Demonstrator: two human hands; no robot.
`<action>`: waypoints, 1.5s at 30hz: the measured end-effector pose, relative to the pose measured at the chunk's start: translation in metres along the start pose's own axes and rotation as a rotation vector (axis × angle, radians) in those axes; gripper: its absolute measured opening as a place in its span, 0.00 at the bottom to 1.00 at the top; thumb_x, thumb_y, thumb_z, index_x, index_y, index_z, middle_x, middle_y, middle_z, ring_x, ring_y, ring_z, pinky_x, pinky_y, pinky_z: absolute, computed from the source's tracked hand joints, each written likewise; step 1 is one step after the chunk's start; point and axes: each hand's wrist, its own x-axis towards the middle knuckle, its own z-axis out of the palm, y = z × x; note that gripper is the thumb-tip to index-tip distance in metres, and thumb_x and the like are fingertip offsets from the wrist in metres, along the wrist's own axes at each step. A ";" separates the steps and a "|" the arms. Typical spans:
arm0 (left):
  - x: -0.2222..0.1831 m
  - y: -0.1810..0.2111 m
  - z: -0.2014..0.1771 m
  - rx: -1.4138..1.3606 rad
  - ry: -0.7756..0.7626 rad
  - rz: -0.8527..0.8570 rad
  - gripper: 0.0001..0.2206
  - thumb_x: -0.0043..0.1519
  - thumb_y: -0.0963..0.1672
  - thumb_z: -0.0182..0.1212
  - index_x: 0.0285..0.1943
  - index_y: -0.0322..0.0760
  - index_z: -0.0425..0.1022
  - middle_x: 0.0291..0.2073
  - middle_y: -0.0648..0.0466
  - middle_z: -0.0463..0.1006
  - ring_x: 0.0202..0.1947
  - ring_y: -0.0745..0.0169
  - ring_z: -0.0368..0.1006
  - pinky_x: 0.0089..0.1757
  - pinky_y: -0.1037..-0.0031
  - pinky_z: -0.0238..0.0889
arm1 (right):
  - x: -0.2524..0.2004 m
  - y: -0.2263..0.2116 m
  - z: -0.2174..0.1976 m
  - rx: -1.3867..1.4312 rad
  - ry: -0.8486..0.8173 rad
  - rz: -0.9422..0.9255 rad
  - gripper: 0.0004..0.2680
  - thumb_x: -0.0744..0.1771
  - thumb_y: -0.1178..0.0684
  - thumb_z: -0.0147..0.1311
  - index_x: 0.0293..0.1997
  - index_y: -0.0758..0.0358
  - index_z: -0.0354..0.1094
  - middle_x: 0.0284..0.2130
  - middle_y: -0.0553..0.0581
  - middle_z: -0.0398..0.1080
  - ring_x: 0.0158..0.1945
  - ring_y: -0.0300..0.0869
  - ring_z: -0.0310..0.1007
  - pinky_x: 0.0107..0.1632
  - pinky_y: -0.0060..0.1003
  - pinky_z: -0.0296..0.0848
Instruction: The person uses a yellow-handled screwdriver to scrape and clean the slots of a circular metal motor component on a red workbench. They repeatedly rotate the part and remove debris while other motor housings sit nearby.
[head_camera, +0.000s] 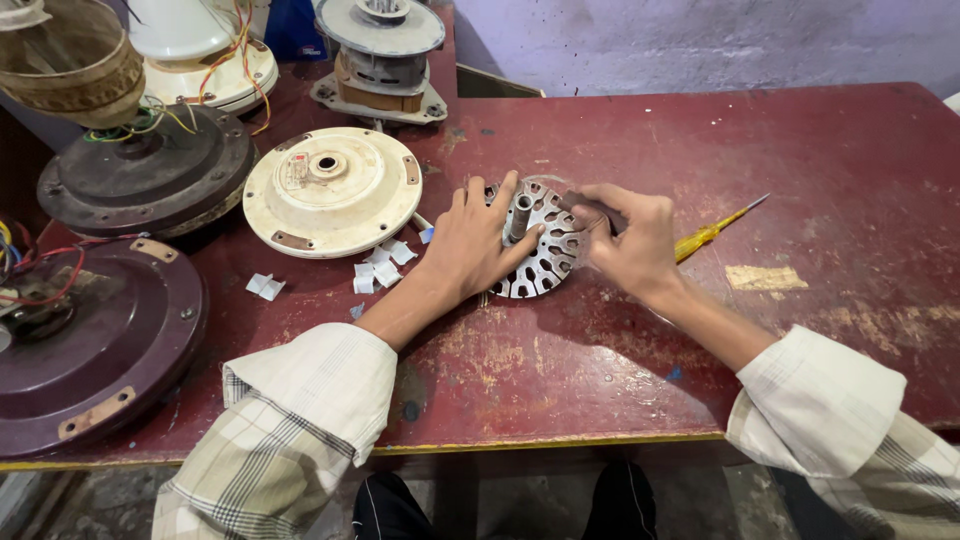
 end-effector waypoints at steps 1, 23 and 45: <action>0.000 0.000 0.000 -0.001 -0.002 -0.002 0.37 0.62 0.57 0.59 0.73 0.29 0.59 0.49 0.31 0.68 0.48 0.31 0.69 0.41 0.51 0.70 | 0.000 -0.001 0.000 -0.001 0.001 -0.002 0.06 0.67 0.64 0.57 0.47 0.74 0.76 0.32 0.63 0.80 0.36 0.42 0.83 0.39 0.33 0.80; 0.000 -0.001 -0.001 0.003 -0.017 -0.018 0.37 0.60 0.56 0.62 0.73 0.31 0.58 0.49 0.32 0.69 0.49 0.31 0.69 0.41 0.50 0.70 | 0.001 -0.018 -0.003 -0.103 -0.172 -0.133 0.09 0.70 0.51 0.55 0.51 0.63 0.77 0.33 0.59 0.72 0.36 0.45 0.73 0.40 0.42 0.70; -0.005 -0.003 -0.020 -0.042 -0.068 0.032 0.43 0.59 0.62 0.62 0.75 0.33 0.56 0.49 0.31 0.67 0.49 0.28 0.70 0.43 0.49 0.66 | -0.036 -0.027 -0.030 -0.038 -0.189 -0.098 0.11 0.64 0.64 0.59 0.53 0.68 0.74 0.41 0.61 0.74 0.42 0.45 0.77 0.46 0.37 0.74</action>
